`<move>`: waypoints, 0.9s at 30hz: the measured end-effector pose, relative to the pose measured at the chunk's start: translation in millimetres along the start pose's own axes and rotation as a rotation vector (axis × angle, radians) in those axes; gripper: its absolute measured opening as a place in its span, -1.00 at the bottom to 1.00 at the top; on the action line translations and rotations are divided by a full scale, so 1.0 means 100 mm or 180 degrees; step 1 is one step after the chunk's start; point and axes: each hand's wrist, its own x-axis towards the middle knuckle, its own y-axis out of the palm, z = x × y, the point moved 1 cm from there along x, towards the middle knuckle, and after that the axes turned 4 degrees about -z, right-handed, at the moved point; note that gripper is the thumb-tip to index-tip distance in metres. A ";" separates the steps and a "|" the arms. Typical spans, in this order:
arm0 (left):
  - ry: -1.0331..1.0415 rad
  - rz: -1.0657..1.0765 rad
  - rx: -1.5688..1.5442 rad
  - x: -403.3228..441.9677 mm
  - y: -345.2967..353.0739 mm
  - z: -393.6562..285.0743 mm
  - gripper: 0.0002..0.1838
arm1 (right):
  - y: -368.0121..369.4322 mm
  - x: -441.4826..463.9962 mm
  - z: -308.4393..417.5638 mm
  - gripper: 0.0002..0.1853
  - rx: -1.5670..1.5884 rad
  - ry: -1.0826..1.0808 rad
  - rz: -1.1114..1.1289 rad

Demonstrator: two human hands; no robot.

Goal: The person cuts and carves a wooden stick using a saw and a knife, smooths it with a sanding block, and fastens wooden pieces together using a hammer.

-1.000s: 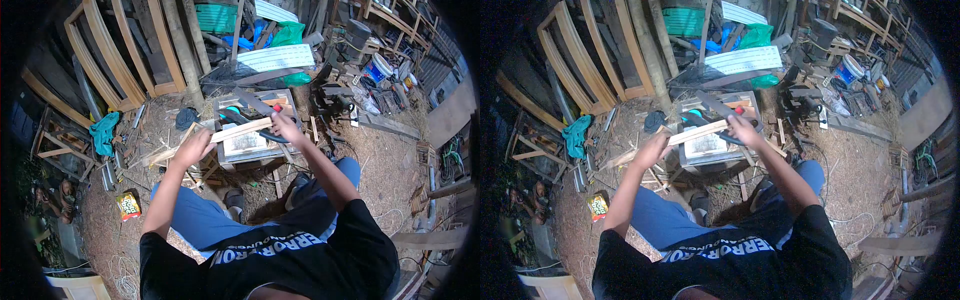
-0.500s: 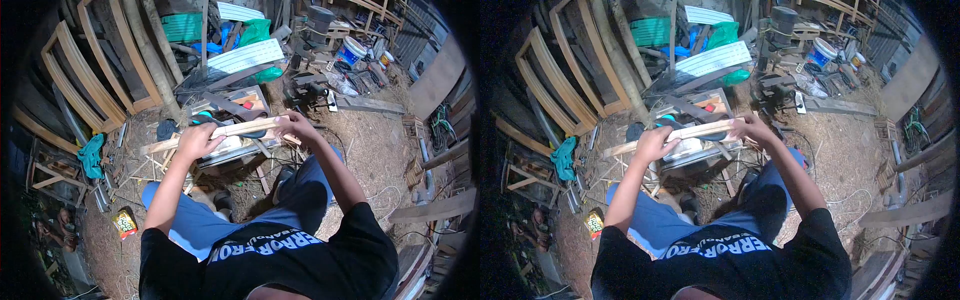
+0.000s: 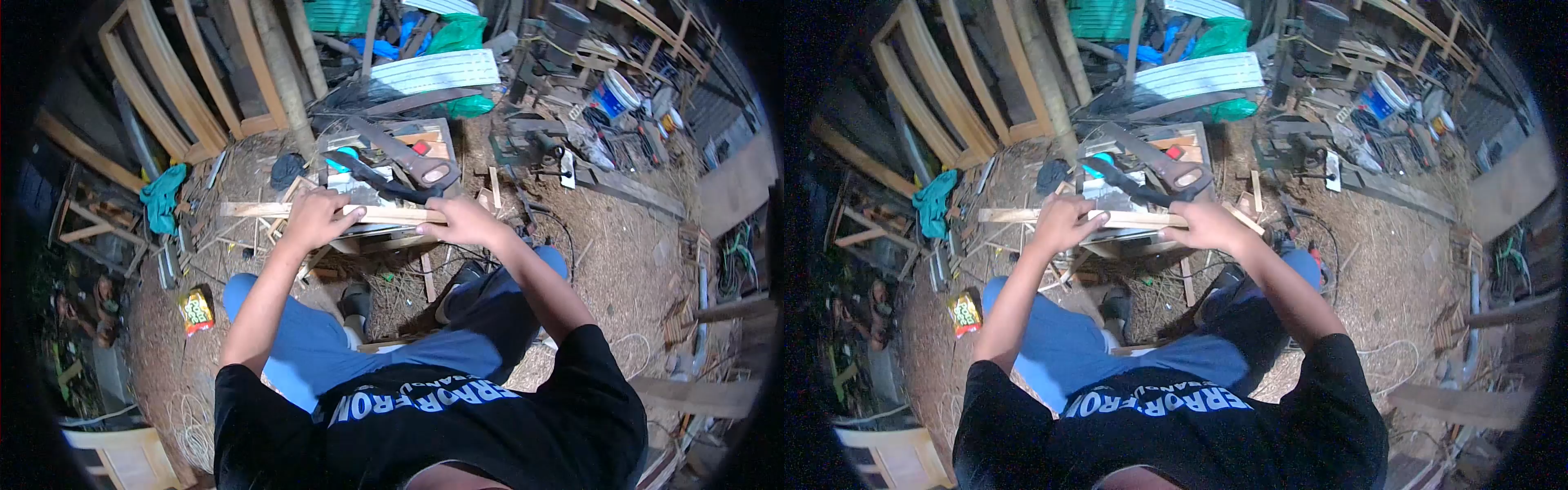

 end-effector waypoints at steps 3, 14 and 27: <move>-0.0141 -0.0013 -0.0087 -0.27 0.09 0.22 -0.43 | 0.11 0.10 -0.03 -0.47 0.0556 0.0460 0.0611; -0.0535 0.0261 -0.0182 -1.20 0.05 1.22 -0.50 | 1.14 0.60 0.23 -0.69 0.3222 0.0960 0.1788; -0.1560 0.0194 -0.0548 -2.81 0.35 2.62 -0.47 | 3.02 1.36 0.93 -0.69 0.4249 0.1688 0.1974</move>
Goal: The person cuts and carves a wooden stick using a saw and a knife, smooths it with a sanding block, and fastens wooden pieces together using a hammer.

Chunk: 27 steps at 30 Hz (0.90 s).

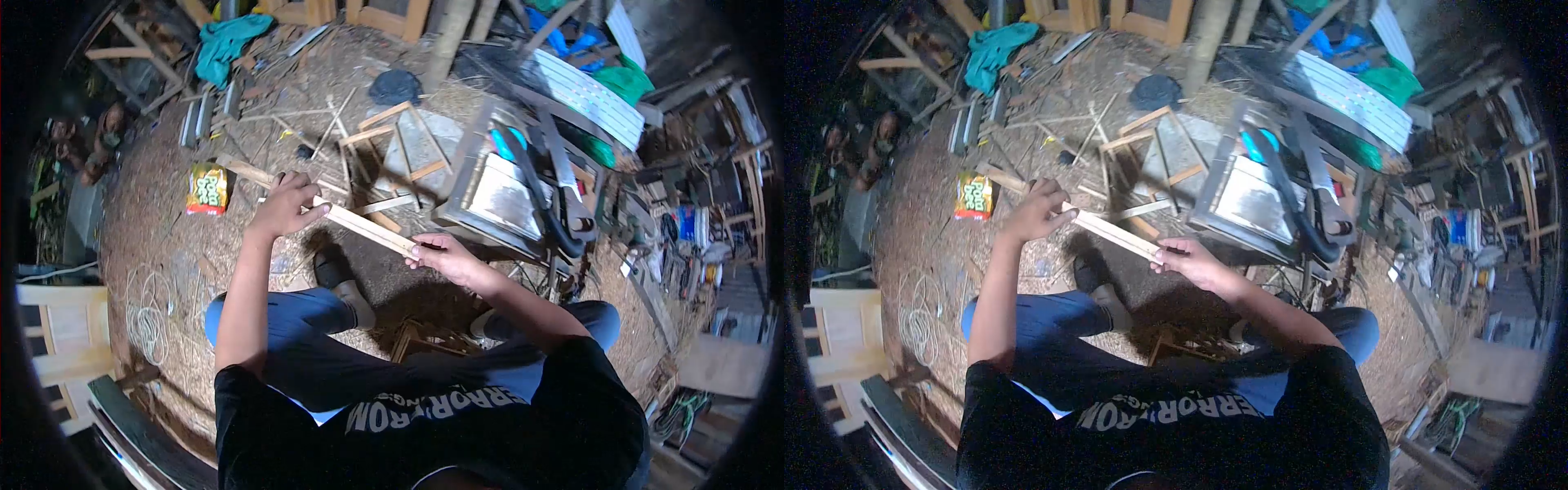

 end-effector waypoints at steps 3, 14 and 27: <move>-0.0124 -0.0404 0.0135 -0.14 0.03 0.21 -0.50 | 0.06 0.31 -0.08 -0.67 -0.0299 0.0067 0.0014; -0.1919 0.1054 0.0642 -0.66 0.49 0.95 -0.32 | 0.26 1.71 -0.72 -0.62 -0.0719 0.0216 -0.0585; -0.3354 0.1475 -0.0120 -1.21 0.91 1.95 -0.37 | 1.04 3.44 -1.32 -0.60 -0.0493 0.0326 -0.0295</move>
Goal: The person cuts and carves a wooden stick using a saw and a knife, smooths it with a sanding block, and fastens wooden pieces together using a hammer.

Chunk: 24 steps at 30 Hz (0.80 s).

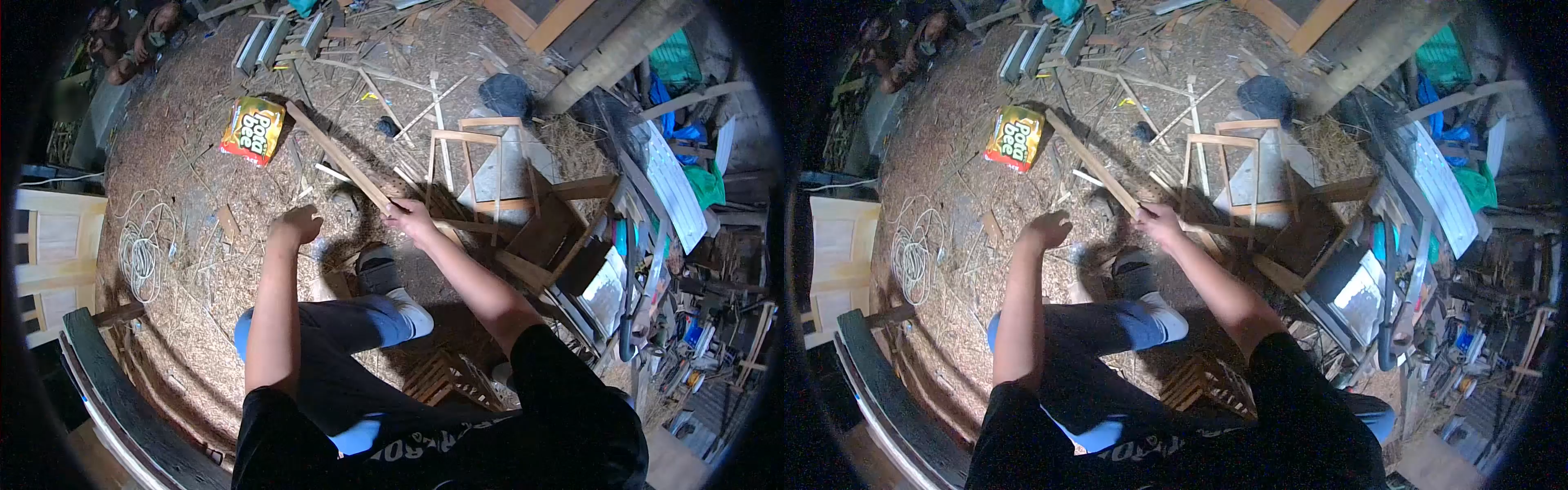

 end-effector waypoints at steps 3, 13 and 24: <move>-0.0003 -0.0148 -0.0073 -0.07 -0.22 -0.13 -0.44 | 0.21 0.29 -0.01 -0.60 -0.0615 0.0511 -0.0253; -0.0333 -0.0026 -0.0277 -0.02 -0.39 -0.07 -0.44 | 0.52 1.03 -0.54 -0.63 -0.0940 0.0284 -0.0762; -0.0152 0.0014 -0.0196 -0.01 -0.27 0.09 -0.44 | 0.70 0.55 -0.33 -0.52 0.0310 0.0468 0.0545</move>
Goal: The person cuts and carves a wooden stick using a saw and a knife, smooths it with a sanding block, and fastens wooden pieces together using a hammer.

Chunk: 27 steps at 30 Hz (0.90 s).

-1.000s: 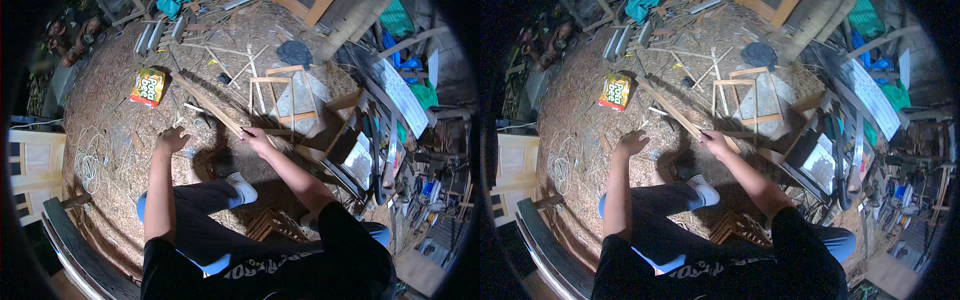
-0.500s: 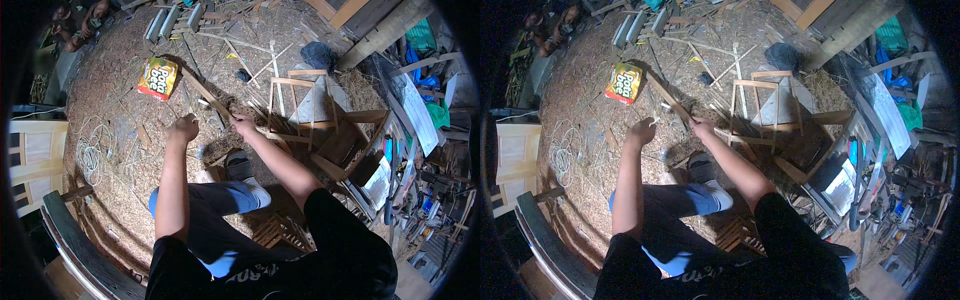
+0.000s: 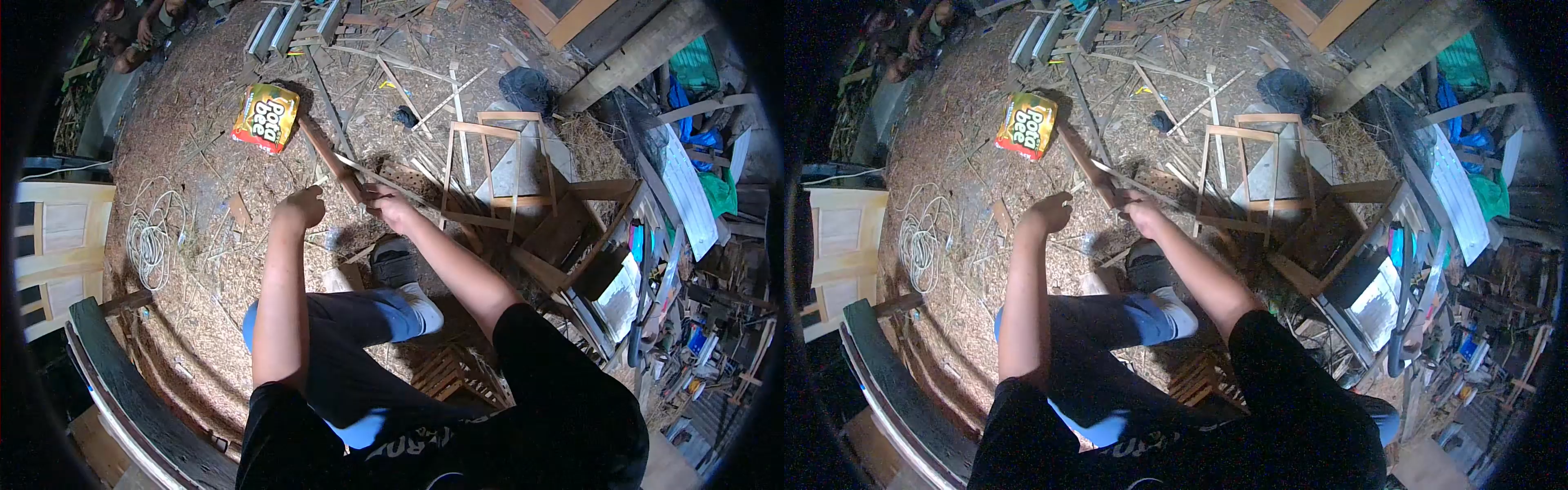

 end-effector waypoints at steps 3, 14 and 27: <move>0.0055 -0.0014 0.0065 -0.02 -0.06 -0.07 -0.44 | -0.02 -0.23 0.16 -0.50 -0.0160 0.0037 -0.0104; 0.1871 -0.1419 0.0102 -0.54 -0.36 -1.96 -0.64 | -1.05 -2.24 0.87 -0.63 -0.0750 -0.1501 -0.0956; 0.5406 -0.1445 -0.0282 -2.65 0.15 -4.27 -0.62 | -2.21 -6.64 0.89 -0.67 -0.0758 -0.2491 -0.2686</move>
